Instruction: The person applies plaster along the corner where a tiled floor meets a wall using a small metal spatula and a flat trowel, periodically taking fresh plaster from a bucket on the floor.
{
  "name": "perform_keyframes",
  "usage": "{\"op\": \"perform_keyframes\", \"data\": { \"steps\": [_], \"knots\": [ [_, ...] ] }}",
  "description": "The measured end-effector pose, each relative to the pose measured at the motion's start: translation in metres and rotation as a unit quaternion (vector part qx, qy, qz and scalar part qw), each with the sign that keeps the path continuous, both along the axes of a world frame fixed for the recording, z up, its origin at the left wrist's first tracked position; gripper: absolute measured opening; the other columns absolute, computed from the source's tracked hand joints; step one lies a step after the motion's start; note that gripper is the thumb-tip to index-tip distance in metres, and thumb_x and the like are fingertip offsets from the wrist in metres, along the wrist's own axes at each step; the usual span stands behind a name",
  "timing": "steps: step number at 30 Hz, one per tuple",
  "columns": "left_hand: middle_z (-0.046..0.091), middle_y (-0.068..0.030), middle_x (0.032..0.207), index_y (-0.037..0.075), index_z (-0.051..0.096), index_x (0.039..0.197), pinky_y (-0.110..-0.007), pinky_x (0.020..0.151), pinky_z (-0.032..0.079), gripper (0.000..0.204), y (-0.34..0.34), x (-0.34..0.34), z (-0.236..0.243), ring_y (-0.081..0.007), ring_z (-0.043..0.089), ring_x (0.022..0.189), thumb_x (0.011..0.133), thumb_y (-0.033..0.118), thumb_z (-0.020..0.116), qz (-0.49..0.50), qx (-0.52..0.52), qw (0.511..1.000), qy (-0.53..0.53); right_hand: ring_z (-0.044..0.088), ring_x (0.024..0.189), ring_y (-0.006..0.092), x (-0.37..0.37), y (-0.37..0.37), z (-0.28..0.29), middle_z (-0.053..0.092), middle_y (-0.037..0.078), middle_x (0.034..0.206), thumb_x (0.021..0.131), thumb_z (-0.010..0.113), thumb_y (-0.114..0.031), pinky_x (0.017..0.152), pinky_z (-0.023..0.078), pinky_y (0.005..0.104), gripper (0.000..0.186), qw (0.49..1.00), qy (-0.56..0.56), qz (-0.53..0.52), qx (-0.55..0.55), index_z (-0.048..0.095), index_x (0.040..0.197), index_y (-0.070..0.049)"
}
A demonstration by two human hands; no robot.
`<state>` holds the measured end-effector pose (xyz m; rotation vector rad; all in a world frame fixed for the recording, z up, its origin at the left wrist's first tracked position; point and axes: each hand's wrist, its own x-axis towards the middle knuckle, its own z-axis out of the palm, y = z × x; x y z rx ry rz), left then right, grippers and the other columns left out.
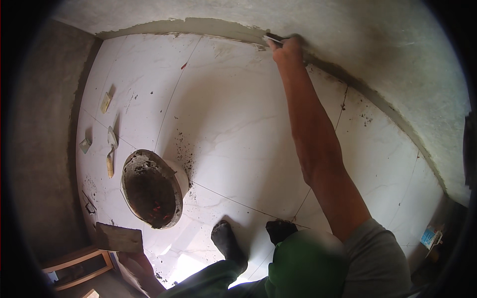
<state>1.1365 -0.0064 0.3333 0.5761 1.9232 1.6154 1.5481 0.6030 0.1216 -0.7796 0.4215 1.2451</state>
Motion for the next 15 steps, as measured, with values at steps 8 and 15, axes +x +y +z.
{"op": "perform_keyframes", "data": {
  "steps": [8,15],
  "knots": [
    [0.052,-0.0156,0.153,0.001,0.046,0.153,-0.048,0.116,0.044,0.055,-0.006,0.011,-0.002,-0.0305,0.054,0.138,0.109,0.033,0.05,-0.096,0.041,0.994,-0.012,0.062,0.128,0.0372,0.054,-0.162,0.027,0.059,0.02,0.136,0.098,0.057,0.002,0.116,0.053,0.053,0.037,0.968,-0.095,0.166,0.162,0.055,0.135,0.005],
    [0.051,-0.0176,0.155,0.001,0.045,0.156,-0.047,0.119,0.044,0.056,0.073,0.066,-0.069,-0.0305,0.052,0.142,0.107,0.025,0.052,-0.269,-0.001,0.947,-0.174,0.073,0.103,0.0277,0.032,-0.312,0.087,0.07,0.013,0.122,0.1,0.062,-0.004,0.092,0.064,0.0431,0.028,0.845,-0.296,0.425,0.136,0.064,0.127,0.004]
  ]
}}
